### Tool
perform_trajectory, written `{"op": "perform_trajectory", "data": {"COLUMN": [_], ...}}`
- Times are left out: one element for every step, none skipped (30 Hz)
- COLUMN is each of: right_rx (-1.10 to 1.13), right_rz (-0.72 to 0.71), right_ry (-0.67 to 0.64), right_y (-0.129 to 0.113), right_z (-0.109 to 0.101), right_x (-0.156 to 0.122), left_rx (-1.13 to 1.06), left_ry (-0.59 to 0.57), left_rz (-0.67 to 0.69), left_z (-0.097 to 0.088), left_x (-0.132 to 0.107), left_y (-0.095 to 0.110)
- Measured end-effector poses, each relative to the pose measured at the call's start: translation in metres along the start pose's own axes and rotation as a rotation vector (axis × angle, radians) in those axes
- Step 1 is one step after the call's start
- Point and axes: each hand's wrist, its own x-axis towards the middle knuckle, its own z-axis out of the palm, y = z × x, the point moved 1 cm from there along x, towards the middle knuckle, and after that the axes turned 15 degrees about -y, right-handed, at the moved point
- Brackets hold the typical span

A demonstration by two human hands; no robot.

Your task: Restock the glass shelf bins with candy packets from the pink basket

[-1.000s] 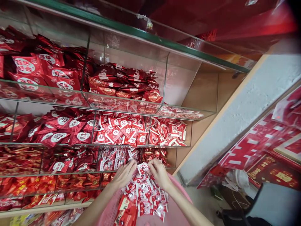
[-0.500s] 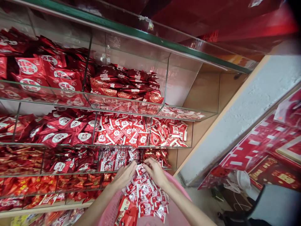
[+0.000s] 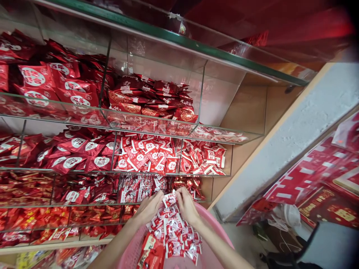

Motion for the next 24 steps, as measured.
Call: {"op": "perform_trajectory", "data": {"right_rx": [0.031, 0.067, 0.111, 0.165, 0.229, 0.304, 0.376, 0.439, 0.484, 0.511, 0.523, 0.523, 0.52, 0.52, 0.518, 0.512, 0.5, 0.481, 0.458, 0.436, 0.418, 0.406, 0.402, 0.404], "right_rz": [0.008, 0.024, 0.048, 0.079, 0.113, 0.145, 0.168, 0.179, 0.179, 0.172, 0.163, 0.157, 0.154, 0.154, 0.152, 0.148, 0.141, 0.129, 0.116, 0.104, 0.094, 0.088, 0.085, 0.086], "right_ry": [0.015, 0.029, 0.042, 0.054, 0.065, 0.073, 0.076, 0.073, 0.06, 0.036, 0.005, -0.027, -0.058, -0.082, -0.102, -0.117, -0.131, -0.143, -0.15, -0.151, -0.146, -0.136, -0.125, -0.115], "right_y": [0.001, 0.002, 0.004, 0.005, 0.007, 0.009, 0.011, 0.012, 0.013, 0.013, 0.014, 0.014, 0.014, 0.014, 0.014, 0.013, 0.012, 0.011, 0.01, 0.008, 0.007, 0.005, 0.004, 0.003], "right_z": [0.002, 0.003, 0.006, 0.008, 0.01, 0.012, 0.014, 0.014, 0.013, 0.011, 0.008, 0.005, 0.002, -0.002, -0.004, -0.006, -0.007, -0.008, -0.008, -0.008, -0.008, -0.008, -0.009, -0.009], "right_x": [0.0, 0.001, 0.002, 0.003, 0.004, 0.005, 0.006, 0.007, 0.008, 0.008, 0.009, 0.01, 0.011, 0.012, 0.013, 0.013, 0.014, 0.015, 0.016, 0.018, 0.019, 0.02, 0.02, 0.021], "left_rx": [0.005, 0.011, 0.019, 0.024, 0.028, 0.03, 0.029, 0.025, 0.02, 0.012, 0.004, -0.005, -0.013, -0.019, -0.025, -0.031, -0.037, -0.042, -0.045, -0.047, -0.045, -0.04, -0.035, -0.03], "left_ry": [0.0, -0.003, -0.004, -0.005, -0.005, -0.003, 0.0, 0.005, 0.01, 0.012, 0.014, 0.017, 0.019, 0.018, 0.018, 0.018, 0.018, 0.014, 0.014, 0.014, 0.015, 0.016, 0.017, 0.017], "left_rz": [-0.003, -0.005, -0.006, -0.007, -0.007, -0.006, -0.006, -0.007, -0.006, -0.002, 0.002, 0.006, 0.009, 0.011, 0.011, 0.01, 0.01, 0.011, 0.011, 0.011, 0.011, 0.011, 0.012, 0.011], "left_z": [0.0, 0.0, 0.0, 0.0, 0.0, 0.0, 0.0, 0.0, 0.0, 0.0, 0.001, 0.001, 0.001, 0.001, 0.001, 0.0, 0.0, 0.0, 0.0, 0.0, 0.0, 0.0, 0.0, 0.0], "left_x": [0.0, 0.001, 0.001, 0.001, 0.002, 0.002, 0.002, 0.002, 0.002, 0.003, 0.003, 0.003, 0.004, 0.004, 0.004, 0.005, 0.005, 0.005, 0.004, 0.004, 0.004, 0.003, 0.003, 0.003], "left_y": [0.0, -0.001, -0.001, -0.001, -0.001, -0.001, -0.001, -0.002, -0.002, -0.002, -0.002, -0.003, -0.003, -0.003, -0.003, -0.002, -0.002, -0.001, -0.001, 0.0, 0.0, 0.0, 0.001, 0.001]}}
